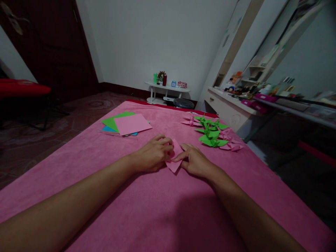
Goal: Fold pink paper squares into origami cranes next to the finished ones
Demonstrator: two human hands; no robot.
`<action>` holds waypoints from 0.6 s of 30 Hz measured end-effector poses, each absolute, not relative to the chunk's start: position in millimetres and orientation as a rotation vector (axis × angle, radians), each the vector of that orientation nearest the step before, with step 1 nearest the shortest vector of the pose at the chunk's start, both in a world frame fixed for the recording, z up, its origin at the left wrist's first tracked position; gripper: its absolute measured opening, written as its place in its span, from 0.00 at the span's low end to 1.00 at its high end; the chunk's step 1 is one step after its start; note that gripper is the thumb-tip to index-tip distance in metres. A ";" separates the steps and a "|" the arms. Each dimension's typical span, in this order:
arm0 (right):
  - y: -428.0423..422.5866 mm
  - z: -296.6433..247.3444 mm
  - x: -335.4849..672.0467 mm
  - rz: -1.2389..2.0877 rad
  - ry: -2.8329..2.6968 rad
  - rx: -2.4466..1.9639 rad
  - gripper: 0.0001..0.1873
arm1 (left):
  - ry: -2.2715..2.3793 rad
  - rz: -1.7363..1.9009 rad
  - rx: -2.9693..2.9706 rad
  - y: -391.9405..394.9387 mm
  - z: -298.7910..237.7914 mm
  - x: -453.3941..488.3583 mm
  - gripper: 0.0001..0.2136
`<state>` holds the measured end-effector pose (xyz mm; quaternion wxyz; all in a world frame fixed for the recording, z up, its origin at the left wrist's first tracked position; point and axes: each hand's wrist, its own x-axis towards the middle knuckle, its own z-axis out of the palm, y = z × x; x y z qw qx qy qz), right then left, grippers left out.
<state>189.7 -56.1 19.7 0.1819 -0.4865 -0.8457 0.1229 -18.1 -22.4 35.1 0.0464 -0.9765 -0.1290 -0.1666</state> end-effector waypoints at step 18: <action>-58.4 22.2 187.5 0.300 -2.357 -1.420 0.12 | -0.463 -0.558 -3.044 -31.2 46.0 -13.0 0.08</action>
